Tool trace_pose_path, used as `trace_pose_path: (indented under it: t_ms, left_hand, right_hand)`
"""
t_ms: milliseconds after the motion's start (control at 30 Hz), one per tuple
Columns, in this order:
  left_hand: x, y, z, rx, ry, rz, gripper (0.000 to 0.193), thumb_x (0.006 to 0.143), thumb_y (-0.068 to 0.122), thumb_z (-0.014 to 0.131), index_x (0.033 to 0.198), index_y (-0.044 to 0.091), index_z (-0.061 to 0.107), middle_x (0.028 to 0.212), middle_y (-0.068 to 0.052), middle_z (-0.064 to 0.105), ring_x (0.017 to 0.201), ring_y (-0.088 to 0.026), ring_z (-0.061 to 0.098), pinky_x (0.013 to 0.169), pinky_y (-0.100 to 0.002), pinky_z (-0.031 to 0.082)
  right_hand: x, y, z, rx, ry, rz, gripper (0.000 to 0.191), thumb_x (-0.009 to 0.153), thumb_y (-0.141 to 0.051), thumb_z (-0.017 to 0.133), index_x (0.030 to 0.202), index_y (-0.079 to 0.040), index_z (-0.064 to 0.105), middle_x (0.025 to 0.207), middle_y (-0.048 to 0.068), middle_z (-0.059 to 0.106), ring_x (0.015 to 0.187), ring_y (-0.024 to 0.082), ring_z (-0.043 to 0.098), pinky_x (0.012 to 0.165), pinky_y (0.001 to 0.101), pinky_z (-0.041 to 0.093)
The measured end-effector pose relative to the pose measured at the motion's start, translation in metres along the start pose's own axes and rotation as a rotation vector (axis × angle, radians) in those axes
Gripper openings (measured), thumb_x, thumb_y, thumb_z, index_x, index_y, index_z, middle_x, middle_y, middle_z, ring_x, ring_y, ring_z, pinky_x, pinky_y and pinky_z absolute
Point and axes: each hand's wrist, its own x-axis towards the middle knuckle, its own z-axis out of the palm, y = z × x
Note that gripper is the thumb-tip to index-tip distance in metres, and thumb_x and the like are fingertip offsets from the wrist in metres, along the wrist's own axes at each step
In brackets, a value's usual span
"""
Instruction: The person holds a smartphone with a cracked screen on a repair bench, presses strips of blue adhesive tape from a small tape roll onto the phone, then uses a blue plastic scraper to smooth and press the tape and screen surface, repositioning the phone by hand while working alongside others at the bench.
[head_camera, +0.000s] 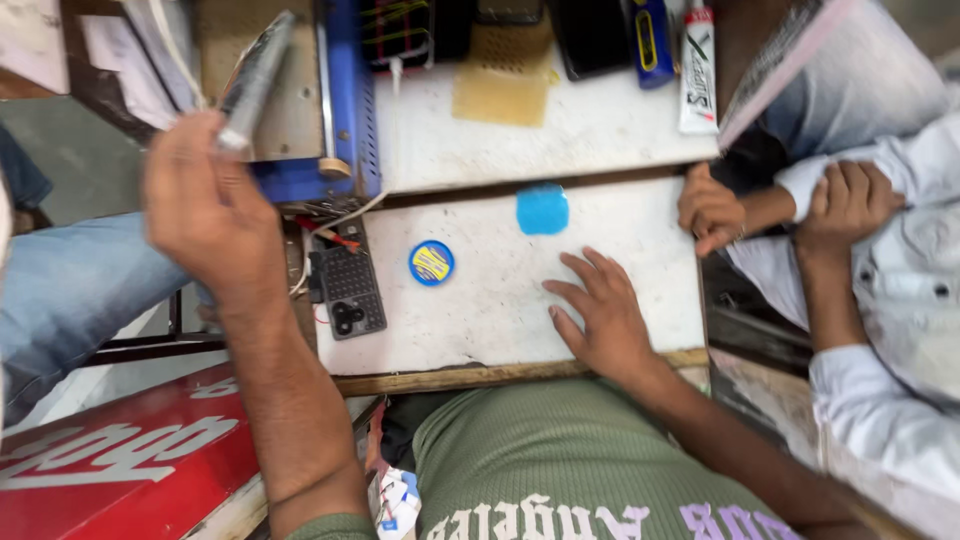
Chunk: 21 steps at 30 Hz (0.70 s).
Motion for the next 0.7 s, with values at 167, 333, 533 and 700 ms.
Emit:
trace_pose_path:
  t_ms: [167, 333, 533, 700]
  left_hand:
    - [-0.023, 0.053, -0.024, -0.493, -0.002, -0.445, 0.021, 0.105, 0.01, 0.061, 0.122, -0.003, 0.064, 0.096, -0.01, 0.066, 0.074, -0.015, 0.065, 0.066, -0.03, 0.055]
    - [-0.076, 0.097, 0.055, -1.323, -0.511, -0.853, 0.029, 0.107, 0.023, 0.064, 0.124, 0.0, 0.066, 0.096, -0.002, 0.064, 0.079, -0.009, 0.061, 0.06, -0.028, 0.06]
    - [-0.152, 0.123, 0.097, -1.402, -0.821, -1.203, 0.035, 0.102, 0.028, 0.059, 0.127, 0.004, 0.06, 0.102, -0.003, 0.071, 0.086, -0.011, 0.068, 0.064, -0.028, 0.061]
    - [-0.149, 0.074, 0.07, -0.446, -0.873, -0.658, 0.042, 0.101, 0.031, 0.064, 0.137, 0.009, 0.065, 0.106, -0.009, 0.074, 0.085, -0.02, 0.074, 0.076, -0.036, 0.061]
  right_hand:
    - [-0.007, 0.018, -0.022, 0.492, -0.001, 0.121, 0.038, 0.097, -0.017, 0.066, 0.134, -0.01, 0.062, 0.145, 0.014, 0.059, 0.135, 0.03, 0.058, 0.107, 0.0402, 0.054]
    - [-0.015, 0.031, -0.025, 1.308, 0.084, 0.252, 0.049, 0.106, -0.015, 0.049, 0.153, -0.004, 0.039, 0.135, 0.019, 0.063, 0.119, 0.024, 0.064, 0.1, 0.041, 0.059]
    - [-0.03, 0.058, -0.008, 1.385, 0.102, 0.519, 0.045, 0.107, -0.008, 0.055, 0.149, 0.004, 0.044, 0.117, 0.017, 0.068, 0.095, 0.02, 0.07, 0.077, 0.0328, 0.061]
    - [-0.015, 0.094, -0.01, 1.229, -0.063, 0.566, 0.051, 0.102, -0.012, 0.059, 0.149, 0.004, 0.046, 0.11, 0.012, 0.071, 0.089, 0.015, 0.071, 0.078, 0.0302, 0.063]
